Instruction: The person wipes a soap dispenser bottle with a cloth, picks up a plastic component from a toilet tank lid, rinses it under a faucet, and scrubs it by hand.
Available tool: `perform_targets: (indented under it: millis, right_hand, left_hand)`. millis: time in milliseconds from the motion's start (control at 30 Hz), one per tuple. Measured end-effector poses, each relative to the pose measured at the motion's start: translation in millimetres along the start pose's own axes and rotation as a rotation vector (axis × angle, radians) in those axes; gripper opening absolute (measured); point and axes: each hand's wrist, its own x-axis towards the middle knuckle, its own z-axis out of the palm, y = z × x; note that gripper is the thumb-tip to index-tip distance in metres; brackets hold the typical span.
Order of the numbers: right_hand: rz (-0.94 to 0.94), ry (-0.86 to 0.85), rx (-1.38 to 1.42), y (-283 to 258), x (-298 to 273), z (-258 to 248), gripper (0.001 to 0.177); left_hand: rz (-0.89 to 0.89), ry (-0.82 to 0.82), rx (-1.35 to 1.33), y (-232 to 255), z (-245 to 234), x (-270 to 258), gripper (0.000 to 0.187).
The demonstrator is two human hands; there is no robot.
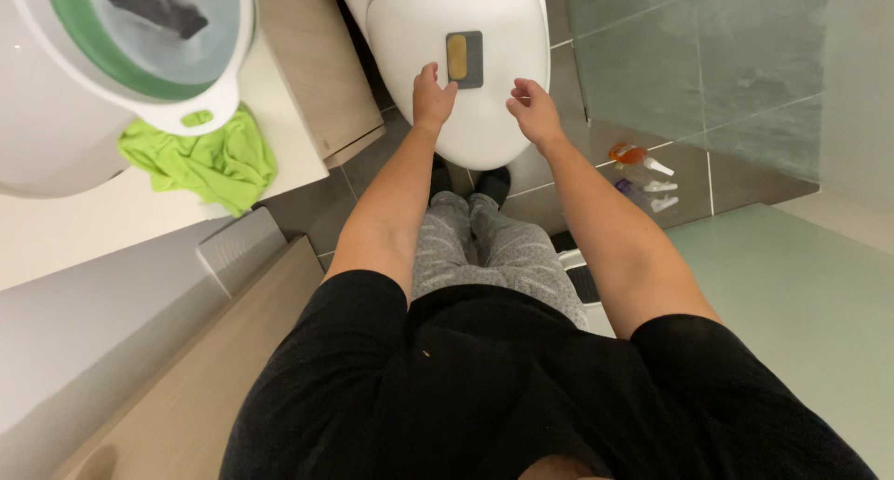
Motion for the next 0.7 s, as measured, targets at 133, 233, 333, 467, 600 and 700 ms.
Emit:
perform_targets:
  millis: [133,233,333,467,600,700]
  right_hand:
    - [0.078,-0.025,0.175,22,49,34,0.054]
    - [0.118,-0.014,0.289,39,81,54,0.057]
    - [0.226,0.008,0.351,54,105,75,0.057]
    - [0.289,0.087,0.379,61,122,92,0.053]
    - [0.334,0.078,0.416,55,125,92,0.052]
    - [0.349,0.036,0.422,55,123,91,0.037]
  left_hand:
    - [-0.005,0.023,0.029,-12,27,36,0.068]
    - [-0.033,-0.007,0.034,-18,47,50,0.069]
    - [-0.109,-0.026,0.063,-23,59,55,0.075]
    - [-0.181,0.005,0.078,-15,61,57,0.076]
    - [-0.249,-0.034,0.079,-12,57,59,0.066]
    - [-0.169,-0.036,0.038,-15,57,62,0.058]
